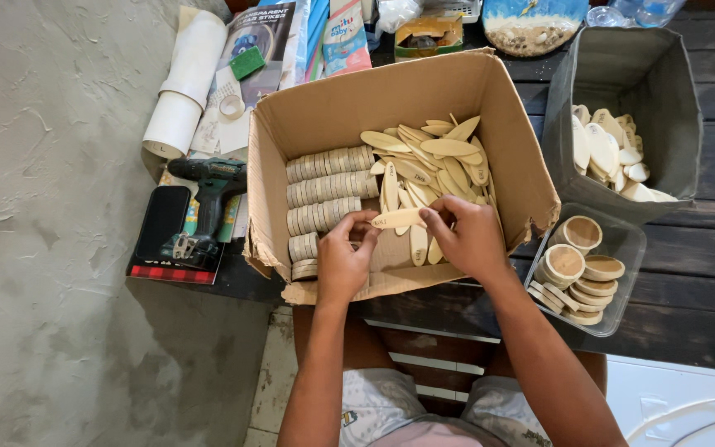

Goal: The person sorts small wooden pieces from a cardboard box into a plastic container. They pick up leaf-shaped and circular wooden items, inspect them, and place them into the container.

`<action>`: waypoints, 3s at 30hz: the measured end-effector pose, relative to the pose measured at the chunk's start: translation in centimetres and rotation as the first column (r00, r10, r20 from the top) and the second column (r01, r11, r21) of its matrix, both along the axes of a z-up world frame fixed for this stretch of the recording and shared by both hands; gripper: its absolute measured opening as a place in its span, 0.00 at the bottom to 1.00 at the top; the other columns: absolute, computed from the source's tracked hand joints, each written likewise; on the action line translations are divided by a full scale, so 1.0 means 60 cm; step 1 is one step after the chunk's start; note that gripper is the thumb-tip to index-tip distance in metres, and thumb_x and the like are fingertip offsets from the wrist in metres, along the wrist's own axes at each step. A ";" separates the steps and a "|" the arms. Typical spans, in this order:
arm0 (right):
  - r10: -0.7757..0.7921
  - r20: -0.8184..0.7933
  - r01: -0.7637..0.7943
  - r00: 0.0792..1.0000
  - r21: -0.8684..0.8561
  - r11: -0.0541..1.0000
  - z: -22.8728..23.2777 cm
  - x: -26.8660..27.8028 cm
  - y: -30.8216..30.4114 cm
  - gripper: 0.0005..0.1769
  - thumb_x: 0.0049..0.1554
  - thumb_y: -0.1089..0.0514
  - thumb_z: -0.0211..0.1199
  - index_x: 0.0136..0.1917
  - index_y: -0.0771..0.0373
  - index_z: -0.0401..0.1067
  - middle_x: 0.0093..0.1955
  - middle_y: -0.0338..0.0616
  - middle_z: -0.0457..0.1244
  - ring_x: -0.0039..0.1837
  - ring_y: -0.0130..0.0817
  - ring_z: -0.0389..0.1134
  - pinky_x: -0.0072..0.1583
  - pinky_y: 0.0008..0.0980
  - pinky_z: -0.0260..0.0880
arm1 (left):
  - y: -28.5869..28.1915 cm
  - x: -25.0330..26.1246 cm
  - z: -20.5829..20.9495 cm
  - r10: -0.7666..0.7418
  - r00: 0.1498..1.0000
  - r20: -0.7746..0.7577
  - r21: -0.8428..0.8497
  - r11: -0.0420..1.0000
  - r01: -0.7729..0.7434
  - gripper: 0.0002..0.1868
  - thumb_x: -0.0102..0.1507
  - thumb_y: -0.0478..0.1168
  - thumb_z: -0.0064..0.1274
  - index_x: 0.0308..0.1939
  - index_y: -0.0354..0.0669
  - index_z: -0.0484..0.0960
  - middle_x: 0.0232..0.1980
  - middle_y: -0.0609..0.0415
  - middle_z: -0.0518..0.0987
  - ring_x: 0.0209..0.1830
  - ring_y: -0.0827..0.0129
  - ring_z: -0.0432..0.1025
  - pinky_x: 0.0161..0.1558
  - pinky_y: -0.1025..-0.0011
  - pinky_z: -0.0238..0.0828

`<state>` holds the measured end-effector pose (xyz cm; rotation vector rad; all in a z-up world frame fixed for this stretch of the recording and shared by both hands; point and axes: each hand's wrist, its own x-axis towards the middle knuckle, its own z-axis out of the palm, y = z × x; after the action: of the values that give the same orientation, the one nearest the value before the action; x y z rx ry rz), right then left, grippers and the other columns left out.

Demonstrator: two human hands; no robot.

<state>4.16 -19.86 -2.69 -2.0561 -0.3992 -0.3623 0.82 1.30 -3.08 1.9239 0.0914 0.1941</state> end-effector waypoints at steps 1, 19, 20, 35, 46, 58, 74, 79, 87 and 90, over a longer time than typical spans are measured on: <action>-0.001 0.002 0.001 1.000 -0.001 1.000 0.002 0.000 0.000 0.07 0.58 0.59 0.67 0.37 0.56 0.78 0.25 0.39 0.66 0.29 0.38 0.67 0.37 0.35 0.66 | -0.001 -0.001 0.001 -0.001 1.000 0.002 -0.001 1.000 0.001 0.16 0.60 0.33 0.58 0.51 0.52 0.86 0.36 0.58 0.86 0.33 0.73 0.81 0.35 0.75 0.79; 0.111 0.097 -0.115 0.989 0.040 0.993 0.018 -0.007 0.003 0.18 0.53 0.63 0.67 0.58 0.57 0.77 0.39 0.50 0.69 0.39 0.45 0.72 0.44 0.40 0.73 | 0.002 0.004 -0.015 0.056 0.997 -0.045 -0.053 0.997 -0.058 0.09 0.65 0.33 0.54 0.49 0.46 0.84 0.37 0.48 0.84 0.32 0.64 0.80 0.36 0.67 0.79; 0.106 0.117 -0.108 0.987 0.015 0.994 0.016 -0.006 0.003 0.18 0.53 0.62 0.68 0.58 0.55 0.78 0.38 0.47 0.68 0.38 0.45 0.71 0.43 0.40 0.73 | 0.001 0.005 -0.016 0.069 0.996 -0.053 -0.042 0.997 -0.071 0.09 0.66 0.35 0.55 0.49 0.46 0.84 0.38 0.48 0.84 0.32 0.64 0.80 0.36 0.67 0.79; 0.127 0.136 -0.118 0.982 -0.072 0.990 0.025 -0.017 0.002 0.11 0.53 0.61 0.69 0.51 0.51 0.78 0.34 0.43 0.66 0.40 0.48 0.72 0.43 0.44 0.73 | -0.011 -0.007 0.006 0.100 0.994 -0.046 -0.100 0.990 -0.104 0.11 0.66 0.34 0.55 0.51 0.43 0.86 0.37 0.50 0.82 0.27 0.69 0.78 0.35 0.70 0.78; 0.201 0.455 -0.165 0.868 -0.117 0.979 0.043 -0.031 -0.008 0.05 0.60 0.61 0.67 0.51 0.62 0.77 0.47 0.45 0.72 0.48 0.40 0.74 0.50 0.39 0.75 | -0.029 -0.015 0.075 0.098 0.971 -0.218 -0.083 0.990 -0.118 0.11 0.68 0.38 0.50 0.53 0.46 0.83 0.38 0.57 0.80 0.37 0.71 0.75 0.37 0.70 0.81; -0.477 0.611 0.629 0.632 -0.046 0.776 0.120 -0.076 -0.240 0.07 0.65 0.63 0.70 0.47 0.51 0.76 0.44 0.32 0.72 0.39 0.26 0.69 0.39 0.28 0.58 | -0.017 -0.013 0.048 0.112 0.973 -0.202 -0.060 0.990 -0.127 0.14 0.67 0.45 0.51 0.54 0.50 0.83 0.43 0.58 0.81 0.39 0.71 0.76 0.40 0.69 0.74; -0.622 0.192 0.629 0.759 -0.460 0.626 0.008 0.051 -0.360 0.08 0.59 0.46 0.72 0.49 0.46 0.83 0.43 0.32 0.72 0.54 0.38 0.69 0.58 0.47 0.58 | -0.015 -0.012 0.049 0.110 0.974 -0.197 -0.071 0.990 -0.126 0.13 0.66 0.47 0.51 0.52 0.50 0.83 0.41 0.57 0.81 0.38 0.72 0.76 0.41 0.70 0.73; -0.665 0.044 0.556 0.746 -0.590 0.585 0.019 0.050 -0.352 0.13 0.62 0.37 0.64 0.49 0.40 0.83 0.43 0.37 0.73 0.65 0.44 0.64 0.64 0.54 0.49 | -0.013 -0.012 0.043 0.097 0.982 -0.164 -0.113 0.987 -0.117 0.14 0.66 0.46 0.51 0.53 0.48 0.83 0.41 0.58 0.79 0.36 0.72 0.76 0.43 0.71 0.74; -0.619 0.181 0.623 0.764 -0.456 0.635 0.014 0.042 -0.356 0.14 0.62 0.42 0.67 0.56 0.47 0.83 0.59 0.38 0.69 0.66 0.50 0.62 0.61 0.62 0.55 | -0.015 -0.013 0.050 0.108 0.974 -0.201 -0.093 0.987 -0.129 0.13 0.66 0.44 0.51 0.53 0.49 0.83 0.42 0.58 0.80 0.43 0.71 0.75 0.43 0.69 0.75; -0.579 0.306 0.655 0.756 -0.337 0.676 0.033 0.023 -0.330 0.10 0.61 0.49 0.70 0.55 0.52 0.81 0.58 0.38 0.70 0.64 0.48 0.63 0.57 0.57 0.56 | -0.010 -0.010 0.035 0.091 0.983 -0.160 -0.117 0.987 -0.110 0.12 0.66 0.43 0.52 0.52 0.49 0.84 0.41 0.58 0.79 0.42 0.72 0.74 0.42 0.72 0.74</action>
<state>5.55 -39.68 -0.70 -2.5749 0.1725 -0.9488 0.25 0.70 -1.00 1.8081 0.2980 0.1041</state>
